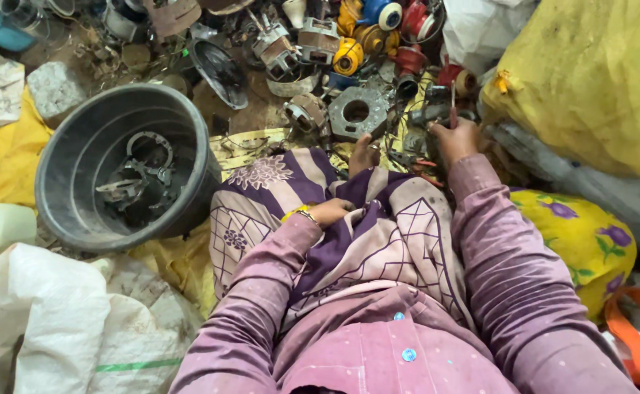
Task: The person sits on the floor surrounded by scrap metal and disassembles a cylindrical metal component. They use a hammer to separate parts and a screwdriver to pry out internal pieces, placing the separated components into a nearby bucket.
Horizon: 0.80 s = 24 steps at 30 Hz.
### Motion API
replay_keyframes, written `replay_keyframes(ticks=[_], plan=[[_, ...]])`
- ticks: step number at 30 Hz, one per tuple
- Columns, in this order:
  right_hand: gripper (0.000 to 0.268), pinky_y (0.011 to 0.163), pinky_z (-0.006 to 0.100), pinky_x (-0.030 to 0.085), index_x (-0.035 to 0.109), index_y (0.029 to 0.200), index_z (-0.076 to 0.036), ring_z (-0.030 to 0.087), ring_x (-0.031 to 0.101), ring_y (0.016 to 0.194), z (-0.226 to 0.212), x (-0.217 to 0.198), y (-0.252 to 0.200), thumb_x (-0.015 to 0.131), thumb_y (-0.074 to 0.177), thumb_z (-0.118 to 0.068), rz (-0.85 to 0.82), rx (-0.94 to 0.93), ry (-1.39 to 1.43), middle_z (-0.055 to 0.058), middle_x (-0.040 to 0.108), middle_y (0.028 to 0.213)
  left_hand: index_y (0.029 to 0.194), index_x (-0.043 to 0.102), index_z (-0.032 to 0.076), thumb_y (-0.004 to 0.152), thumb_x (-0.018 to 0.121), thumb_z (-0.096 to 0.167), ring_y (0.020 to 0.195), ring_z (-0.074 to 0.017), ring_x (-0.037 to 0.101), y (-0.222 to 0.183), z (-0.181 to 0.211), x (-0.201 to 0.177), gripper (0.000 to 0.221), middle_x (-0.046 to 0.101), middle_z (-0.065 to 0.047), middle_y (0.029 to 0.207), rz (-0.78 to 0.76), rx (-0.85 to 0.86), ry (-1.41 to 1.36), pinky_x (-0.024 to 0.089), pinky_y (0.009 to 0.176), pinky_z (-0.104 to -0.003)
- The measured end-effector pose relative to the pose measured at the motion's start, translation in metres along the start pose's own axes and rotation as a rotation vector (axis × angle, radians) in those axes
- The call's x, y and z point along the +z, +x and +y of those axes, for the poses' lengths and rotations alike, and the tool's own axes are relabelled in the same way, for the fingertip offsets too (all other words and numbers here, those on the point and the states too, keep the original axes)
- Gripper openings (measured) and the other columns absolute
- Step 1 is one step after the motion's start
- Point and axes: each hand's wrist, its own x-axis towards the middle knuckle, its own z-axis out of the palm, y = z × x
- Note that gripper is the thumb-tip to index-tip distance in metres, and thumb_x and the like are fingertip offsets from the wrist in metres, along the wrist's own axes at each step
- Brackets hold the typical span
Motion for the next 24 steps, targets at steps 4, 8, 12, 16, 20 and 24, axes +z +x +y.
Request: replay_keyframes(ticks=[4,8,12,16,20,24], plan=[[0.036,0.071,0.046,0.053,0.075,0.097,0.001,0.034,0.069,0.078,-0.013,0.000,-0.002,0.087,0.082,-0.029,0.204,-0.108,-0.144,0.021,0.074,0.089,0.116,0.073,-0.002,0.090,0.071,0.037,0.094,-0.0200,0.071,-0.015,-0.002,0.005,0.047,0.078,-0.014,0.106,0.014,0.095,0.130,0.056,0.083,-0.035],[0.022,0.081,0.042,0.057,0.075,0.115,-0.005,0.033,0.071,0.090,-0.054,0.001,-0.033,0.069,0.099,-0.019,-0.044,-0.326,-0.077,0.018,0.074,0.107,0.120,0.070,0.000,0.090,0.070,0.039,0.099,-0.0216,0.072,-0.027,-0.018,0.017,0.049,0.077,-0.015,0.110,0.017,0.235,0.232,0.055,0.087,-0.036],[0.029,0.082,0.046,0.053,0.074,0.119,-0.010,0.039,0.068,0.096,-0.107,0.004,-0.084,0.065,0.092,-0.006,-0.314,-0.615,-0.195,0.018,0.072,0.104,0.116,0.071,0.003,0.088,0.071,0.038,0.097,-0.0239,0.074,-0.037,-0.030,0.020,0.045,0.078,-0.015,0.108,0.105,0.184,0.219,0.056,0.085,-0.036],[0.034,0.082,0.047,0.053,0.073,0.121,-0.010,0.040,0.067,0.097,-0.136,-0.005,-0.098,0.060,0.090,0.001,-0.345,-0.702,-0.125,0.019,0.071,0.105,0.113,0.072,0.002,0.084,0.077,0.035,0.097,-0.0250,0.074,-0.035,-0.035,0.019,0.044,0.077,-0.016,0.105,0.146,0.123,0.192,0.056,0.084,-0.037],[0.026,0.080,0.048,0.053,0.070,0.116,-0.004,0.041,0.067,0.094,-0.120,-0.007,-0.086,0.062,0.091,-0.003,-0.362,-0.610,-0.146,0.022,0.070,0.100,0.115,0.073,0.004,0.085,0.076,0.036,0.095,-0.0223,0.074,-0.023,-0.039,0.019,0.044,0.078,-0.014,0.106,0.185,0.175,0.145,0.057,0.085,-0.035],[0.021,0.078,0.049,0.053,0.070,0.114,-0.002,0.043,0.067,0.091,-0.075,0.006,-0.070,0.063,0.094,-0.007,-0.308,-0.549,-0.124,0.024,0.069,0.098,0.108,0.076,-0.001,0.082,0.081,0.029,0.086,-0.0225,0.074,-0.006,-0.027,0.015,0.041,0.079,-0.014,0.096,0.362,0.143,0.019,0.058,0.079,-0.034]])
